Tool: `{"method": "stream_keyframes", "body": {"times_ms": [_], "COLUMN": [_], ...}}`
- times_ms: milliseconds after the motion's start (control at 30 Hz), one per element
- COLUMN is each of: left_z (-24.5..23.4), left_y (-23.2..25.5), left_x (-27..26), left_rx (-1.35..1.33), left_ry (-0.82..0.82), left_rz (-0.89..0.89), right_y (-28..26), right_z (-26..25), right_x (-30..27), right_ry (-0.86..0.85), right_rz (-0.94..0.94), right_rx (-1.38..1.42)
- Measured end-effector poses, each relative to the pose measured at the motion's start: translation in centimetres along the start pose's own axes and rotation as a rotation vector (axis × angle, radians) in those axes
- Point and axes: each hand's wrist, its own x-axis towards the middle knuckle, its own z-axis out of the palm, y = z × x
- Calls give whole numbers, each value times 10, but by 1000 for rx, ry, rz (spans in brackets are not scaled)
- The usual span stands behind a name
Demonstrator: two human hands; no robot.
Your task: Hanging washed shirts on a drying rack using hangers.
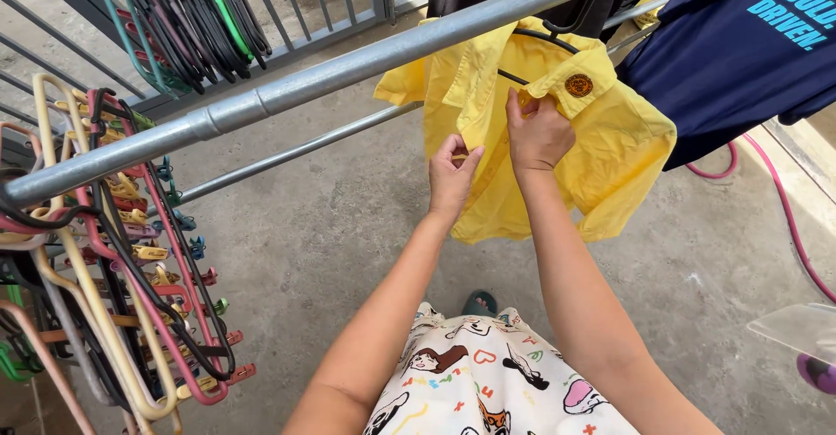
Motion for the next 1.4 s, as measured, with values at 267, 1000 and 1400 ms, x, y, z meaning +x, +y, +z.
{"method": "stream_keyframes", "body": {"times_ms": [267,1000,1400], "left_z": [-1,27,34], "left_y": [-22,17,-3], "left_x": [2,4,-8], "left_rx": [-109,-280,-205], "left_ry": [-37,-58,-125], "left_rz": [22,-109,-3], "right_y": [10,5,46], "right_z": [-17,-73,-30], "right_x": [-6,-48,-66], "right_ry": [-19,-358,-455], "right_rz": [10,200,363], "right_rx": [-91,951,1099]}}
